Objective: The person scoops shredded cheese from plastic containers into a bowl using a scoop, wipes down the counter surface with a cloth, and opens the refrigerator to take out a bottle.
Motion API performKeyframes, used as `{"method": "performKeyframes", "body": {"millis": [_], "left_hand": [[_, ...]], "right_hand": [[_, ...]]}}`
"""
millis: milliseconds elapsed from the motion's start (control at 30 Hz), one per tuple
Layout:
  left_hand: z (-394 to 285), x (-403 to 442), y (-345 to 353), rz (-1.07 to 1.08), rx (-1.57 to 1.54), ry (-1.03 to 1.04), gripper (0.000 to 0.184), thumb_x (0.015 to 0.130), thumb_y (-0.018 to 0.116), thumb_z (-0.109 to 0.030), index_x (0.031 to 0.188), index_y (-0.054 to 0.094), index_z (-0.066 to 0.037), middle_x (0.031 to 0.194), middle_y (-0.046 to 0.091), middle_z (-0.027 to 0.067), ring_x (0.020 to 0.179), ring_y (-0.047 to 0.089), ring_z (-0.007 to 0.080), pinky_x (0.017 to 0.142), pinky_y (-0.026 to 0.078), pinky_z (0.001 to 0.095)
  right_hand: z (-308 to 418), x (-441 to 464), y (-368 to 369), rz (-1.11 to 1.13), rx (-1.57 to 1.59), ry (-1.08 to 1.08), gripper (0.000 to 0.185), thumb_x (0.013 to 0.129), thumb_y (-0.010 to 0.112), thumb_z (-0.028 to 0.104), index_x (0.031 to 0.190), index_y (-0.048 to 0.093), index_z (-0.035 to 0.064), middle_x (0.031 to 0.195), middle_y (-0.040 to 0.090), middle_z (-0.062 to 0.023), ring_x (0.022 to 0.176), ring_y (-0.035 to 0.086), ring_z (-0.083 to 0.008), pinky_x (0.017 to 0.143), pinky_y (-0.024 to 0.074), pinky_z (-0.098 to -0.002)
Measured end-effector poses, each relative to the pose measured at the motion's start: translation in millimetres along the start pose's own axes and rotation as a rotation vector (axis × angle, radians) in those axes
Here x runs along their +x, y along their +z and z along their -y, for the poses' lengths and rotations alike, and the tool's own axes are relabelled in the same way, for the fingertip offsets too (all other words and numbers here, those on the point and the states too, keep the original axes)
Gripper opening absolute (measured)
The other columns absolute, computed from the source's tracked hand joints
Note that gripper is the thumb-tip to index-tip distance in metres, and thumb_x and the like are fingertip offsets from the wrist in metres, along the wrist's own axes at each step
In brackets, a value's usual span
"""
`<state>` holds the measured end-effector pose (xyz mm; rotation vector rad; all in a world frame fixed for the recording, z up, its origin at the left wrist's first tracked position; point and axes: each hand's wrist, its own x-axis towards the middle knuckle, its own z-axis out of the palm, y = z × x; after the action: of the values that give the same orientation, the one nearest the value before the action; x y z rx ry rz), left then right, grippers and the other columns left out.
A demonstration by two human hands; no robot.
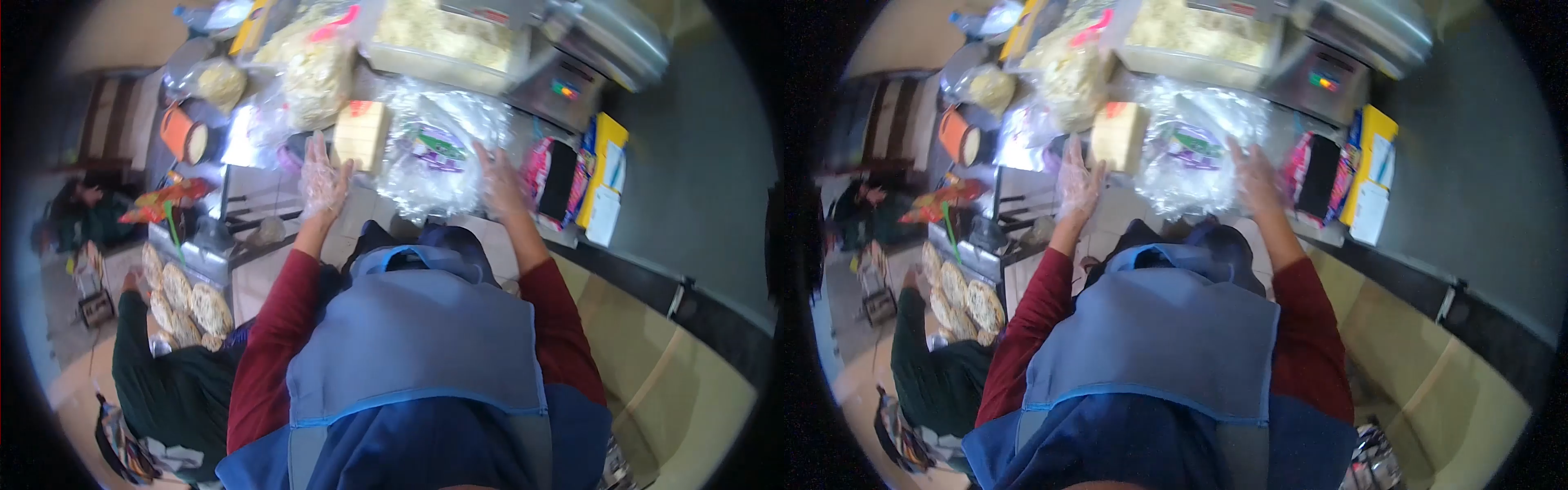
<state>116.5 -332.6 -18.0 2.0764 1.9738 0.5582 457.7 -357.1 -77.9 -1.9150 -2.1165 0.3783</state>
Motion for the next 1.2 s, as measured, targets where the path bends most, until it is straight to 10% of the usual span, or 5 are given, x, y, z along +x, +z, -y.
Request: {"method": "performKeyframes", "body": {"millis": [467, 800, 1200], "left_hand": [[101, -139, 32, -0.021, -0.321, -0.686, 0.066, 0.080, 0.065, -0.024, 0.136, 0.040, 0.001, 0.131, 0.049, 0.0238, 0.126, 0.043, 0.0364, 0.107, 0.033, 0.0403], [81, -6, 13, 0.118, -0.475, -0.573, 0.066, 0.078, 0.061, -0.034, 0.136, 0.043, -0.009, 0.125, 0.056, 0.0210, 0.112, 0.056, 0.0359, 0.096, 0.044, 0.0393], [128, -8, -18, -0.400, -0.497, -0.604, 0.060, 0.077, 0.064, -0.022, 0.131, 0.046, -0.005, 0.115, 0.058, 0.0197, 0.108, 0.057, 0.0279, 0.091, 0.046, 0.0375]], "right_hand": [[57, 48, 27, -0.050, -0.003, -0.124, 0.057, 0.076, 0.052, -0.001, 0.130, 0.053, 0.0169, 0.123, 0.050, -0.0257, 0.104, 0.056, -0.0413, 0.090, 0.0472, -0.0459], [90, 30, -22, -0.085, 0.166, -0.230, 0.056, 0.074, 0.054, 0.000, 0.129, 0.051, 0.0053, 0.130, 0.044, -0.0303, 0.117, 0.047, -0.0443, 0.102, 0.0378, -0.0471], [288, 83, -6, 0.125, 0.277, -0.871, 0.056, 0.076, 0.059, 0.008, 0.131, 0.050, 0.0125, 0.128, 0.048, -0.0206, 0.116, 0.048, -0.0374, 0.097, 0.0412, -0.0461]]}}
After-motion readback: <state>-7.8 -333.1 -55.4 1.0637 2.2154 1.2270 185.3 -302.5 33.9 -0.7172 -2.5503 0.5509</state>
